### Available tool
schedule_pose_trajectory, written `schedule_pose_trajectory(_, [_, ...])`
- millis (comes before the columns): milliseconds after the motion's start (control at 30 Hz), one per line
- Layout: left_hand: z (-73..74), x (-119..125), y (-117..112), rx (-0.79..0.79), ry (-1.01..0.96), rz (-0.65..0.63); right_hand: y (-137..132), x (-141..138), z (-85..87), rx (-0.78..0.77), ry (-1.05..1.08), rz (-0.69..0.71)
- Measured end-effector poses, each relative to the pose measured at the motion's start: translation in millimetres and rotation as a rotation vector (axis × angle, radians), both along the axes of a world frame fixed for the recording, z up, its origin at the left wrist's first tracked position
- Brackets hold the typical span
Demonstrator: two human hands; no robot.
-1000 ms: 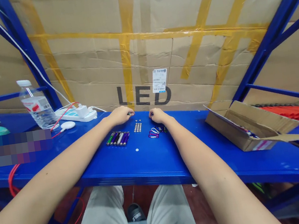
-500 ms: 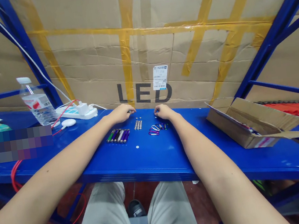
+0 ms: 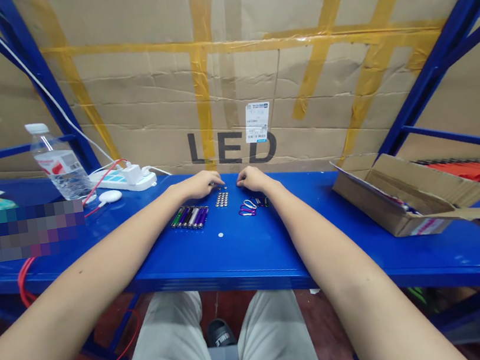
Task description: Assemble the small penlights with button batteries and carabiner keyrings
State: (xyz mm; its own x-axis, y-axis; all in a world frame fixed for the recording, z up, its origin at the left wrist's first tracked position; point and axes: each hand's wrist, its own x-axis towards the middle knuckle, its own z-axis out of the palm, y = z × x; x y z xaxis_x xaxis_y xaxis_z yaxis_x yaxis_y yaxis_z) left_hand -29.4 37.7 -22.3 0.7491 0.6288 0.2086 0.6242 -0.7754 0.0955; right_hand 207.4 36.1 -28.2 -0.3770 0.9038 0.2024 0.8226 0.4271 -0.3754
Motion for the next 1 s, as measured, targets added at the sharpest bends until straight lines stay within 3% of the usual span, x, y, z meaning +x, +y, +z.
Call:
schedule_pose_trajectory(233, [3.1,7,-4,-0.044,0.039,-0.030,-4,-6,-0.5,0.075,-0.008,-0.066])
schedule_pose_trajectory(533, [9.9,5,-12,-0.119,-0.004,-0.010,-5,-15,-2.9,0.005,0.081,0.046])
schedule_pose_trajectory(1000, [8.7,5,-14,-0.114,-0.039,0.025,-12,-24,-1.0,0.018,0.029,0.103])
